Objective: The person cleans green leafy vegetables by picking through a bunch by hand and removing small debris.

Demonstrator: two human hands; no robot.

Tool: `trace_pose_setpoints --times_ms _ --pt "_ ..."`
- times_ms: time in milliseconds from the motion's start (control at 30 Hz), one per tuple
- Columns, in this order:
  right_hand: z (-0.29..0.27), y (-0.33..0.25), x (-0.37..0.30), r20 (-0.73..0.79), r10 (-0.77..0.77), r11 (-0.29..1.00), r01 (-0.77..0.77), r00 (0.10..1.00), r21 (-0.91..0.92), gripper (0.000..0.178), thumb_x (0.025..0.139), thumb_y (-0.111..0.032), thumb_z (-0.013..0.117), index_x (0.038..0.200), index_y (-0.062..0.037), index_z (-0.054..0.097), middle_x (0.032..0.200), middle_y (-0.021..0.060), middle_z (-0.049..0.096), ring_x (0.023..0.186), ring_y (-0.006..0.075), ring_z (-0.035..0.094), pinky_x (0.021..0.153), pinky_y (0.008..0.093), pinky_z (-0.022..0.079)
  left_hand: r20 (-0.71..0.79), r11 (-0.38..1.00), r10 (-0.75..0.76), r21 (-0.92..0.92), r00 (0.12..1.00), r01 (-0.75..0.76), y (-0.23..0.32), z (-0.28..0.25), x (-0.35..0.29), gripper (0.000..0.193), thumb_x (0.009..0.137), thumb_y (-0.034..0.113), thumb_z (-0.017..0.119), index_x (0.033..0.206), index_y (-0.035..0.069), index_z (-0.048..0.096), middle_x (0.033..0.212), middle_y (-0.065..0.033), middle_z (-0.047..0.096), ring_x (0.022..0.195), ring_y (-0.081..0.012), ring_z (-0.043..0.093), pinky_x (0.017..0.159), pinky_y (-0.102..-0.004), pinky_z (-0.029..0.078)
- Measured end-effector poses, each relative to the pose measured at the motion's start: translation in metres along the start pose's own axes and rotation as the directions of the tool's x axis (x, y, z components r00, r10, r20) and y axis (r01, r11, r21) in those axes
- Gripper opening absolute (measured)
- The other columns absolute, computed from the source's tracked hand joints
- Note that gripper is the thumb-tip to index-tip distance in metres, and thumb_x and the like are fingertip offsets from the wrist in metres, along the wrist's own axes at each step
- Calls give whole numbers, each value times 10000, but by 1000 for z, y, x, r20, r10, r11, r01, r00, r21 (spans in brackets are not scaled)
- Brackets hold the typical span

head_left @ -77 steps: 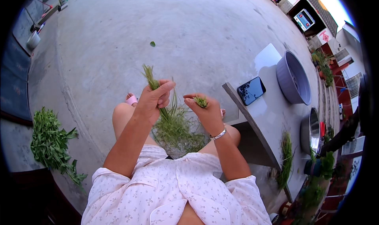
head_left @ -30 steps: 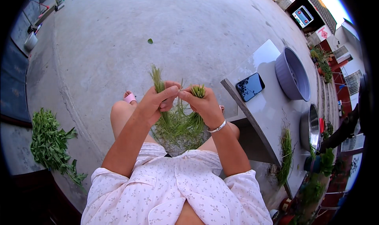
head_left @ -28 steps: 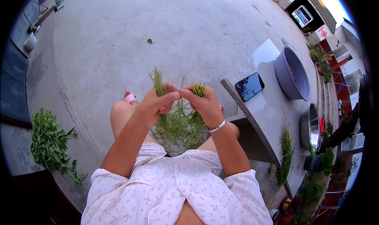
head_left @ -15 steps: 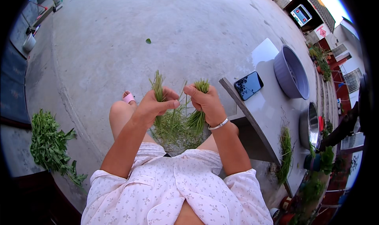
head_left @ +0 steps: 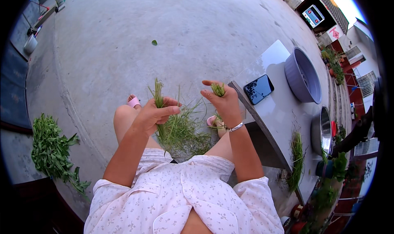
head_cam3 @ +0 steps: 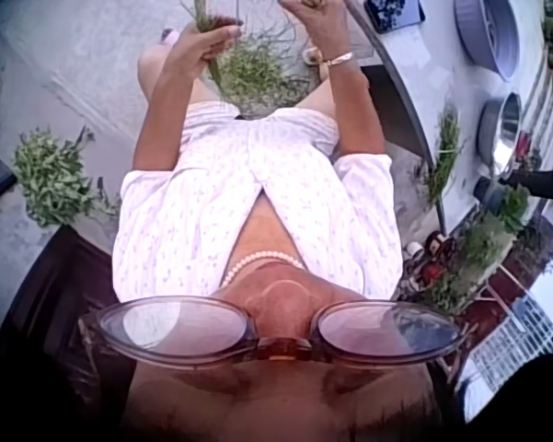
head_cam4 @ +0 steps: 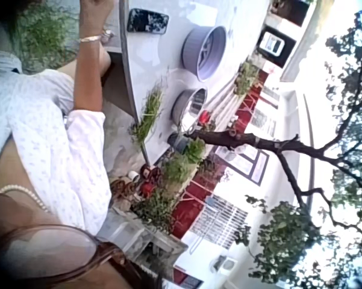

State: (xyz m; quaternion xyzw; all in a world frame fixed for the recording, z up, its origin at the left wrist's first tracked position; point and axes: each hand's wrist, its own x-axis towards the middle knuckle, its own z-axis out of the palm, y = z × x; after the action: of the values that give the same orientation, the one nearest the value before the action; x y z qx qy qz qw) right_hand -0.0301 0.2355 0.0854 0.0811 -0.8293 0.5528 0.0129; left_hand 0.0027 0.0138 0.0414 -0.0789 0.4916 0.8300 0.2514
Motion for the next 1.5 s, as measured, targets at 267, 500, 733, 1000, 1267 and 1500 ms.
trace_pose_setpoints --times_ms 267,500,733,1000,1267,1500 --pt "30 -2 -12 289 126 911 -226 949 345 172 841 -137 709 915 17 687 794 -5 647 743 58 565 641 220 456 46 999 18 -46 999 -16 -3 6 0 196 797 100 740 964 38 658 771 22 620 512 2 378 438 -170 236" --pt "31 -2 -14 290 123 897 -231 949 377 138 847 -114 697 868 21 678 774 -1 640 729 62 560 645 225 450 86 998 15 -61 996 -10 -3 6 -1 152 835 155 716 932 58 652 794 -2 643 508 6 376 432 -166 237" --pt "34 8 -15 238 5 938 -88 971 336 138 882 -121 644 879 15 666 724 9 642 693 61 551 638 235 442 82 992 -24 -119 996 34 -3 8 0 131 850 165 699 925 67 653 792 -24 648 497 1 364 428 -165 243" --pt "29 0 -18 121 -121 993 122 985 2 170 891 -153 633 921 14 647 659 76 605 618 77 530 563 275 441 110 990 -36 -129 993 50 1 10 -2 124 868 163 678 918 51 655 776 -29 634 487 0 359 424 -159 245" --pt "11 -4 -8 75 170 843 -185 983 506 192 904 -189 617 888 -3 659 562 -61 459 483 23 395 445 214 290 73 997 -22 -78 997 27 0 5 -2 115 860 140 684 917 46 652 782 -35 635 484 5 378 410 -147 253" --pt "-8 -4 -2 -99 171 882 -107 980 459 232 918 -202 616 789 -9 622 532 -82 357 427 24 284 401 214 198 48 995 -34 -89 998 38 0 -2 -4 75 846 130 687 880 75 648 756 -28 624 461 1 347 408 -151 253"
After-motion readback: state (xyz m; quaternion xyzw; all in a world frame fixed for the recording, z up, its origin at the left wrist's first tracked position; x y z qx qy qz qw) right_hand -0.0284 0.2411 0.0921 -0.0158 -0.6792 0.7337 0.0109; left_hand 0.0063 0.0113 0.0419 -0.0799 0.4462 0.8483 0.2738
